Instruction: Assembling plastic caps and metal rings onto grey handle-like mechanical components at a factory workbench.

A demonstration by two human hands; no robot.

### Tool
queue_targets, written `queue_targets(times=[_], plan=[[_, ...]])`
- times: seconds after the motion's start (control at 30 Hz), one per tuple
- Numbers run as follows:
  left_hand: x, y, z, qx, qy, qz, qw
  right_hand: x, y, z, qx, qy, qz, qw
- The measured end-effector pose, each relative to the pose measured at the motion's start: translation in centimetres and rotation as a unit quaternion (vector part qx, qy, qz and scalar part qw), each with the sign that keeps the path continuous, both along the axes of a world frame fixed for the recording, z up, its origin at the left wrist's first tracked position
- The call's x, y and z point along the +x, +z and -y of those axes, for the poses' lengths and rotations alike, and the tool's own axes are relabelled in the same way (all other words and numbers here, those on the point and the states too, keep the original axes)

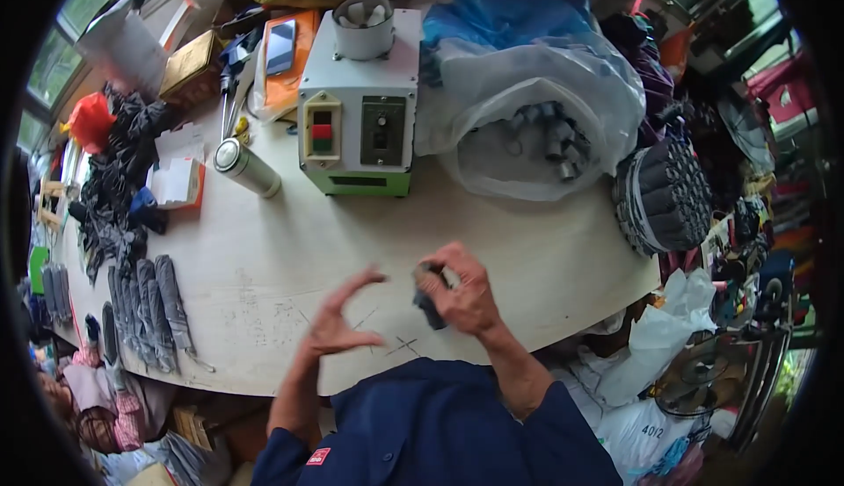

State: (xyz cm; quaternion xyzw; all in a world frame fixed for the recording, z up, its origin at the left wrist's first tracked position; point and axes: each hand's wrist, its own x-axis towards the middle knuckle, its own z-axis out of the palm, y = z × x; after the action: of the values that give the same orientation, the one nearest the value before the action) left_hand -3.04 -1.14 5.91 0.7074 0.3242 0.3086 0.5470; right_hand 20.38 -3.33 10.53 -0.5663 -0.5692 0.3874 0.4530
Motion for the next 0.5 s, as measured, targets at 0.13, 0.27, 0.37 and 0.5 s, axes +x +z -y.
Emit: queue_targets(times=[0.13, 0.27, 0.37, 0.5], plan=[[5.3, 1.9, 0.6, -0.103, -0.007, 0.058, 0.993, -2.3, 1.4, 0.7, 0.016, 0.057, 0.042, 0.997], [6.4, -0.5, 1.9, -0.023, 0.009, 0.149, 0.989, -3.1, 2.3, 1.5, 0.029, 0.049, 0.01, 0.998], [7.2, -0.5, 3.8, -0.073, -0.024, 0.183, 0.98, 4.1, -2.1, 2.2, 0.222, -0.03, -0.064, 0.973], [6.7, -1.5, 5.7, -0.082, 0.022, 0.169, 0.982, 4.7, 2.7, -1.9, 0.217, 0.03, 0.037, 0.975]])
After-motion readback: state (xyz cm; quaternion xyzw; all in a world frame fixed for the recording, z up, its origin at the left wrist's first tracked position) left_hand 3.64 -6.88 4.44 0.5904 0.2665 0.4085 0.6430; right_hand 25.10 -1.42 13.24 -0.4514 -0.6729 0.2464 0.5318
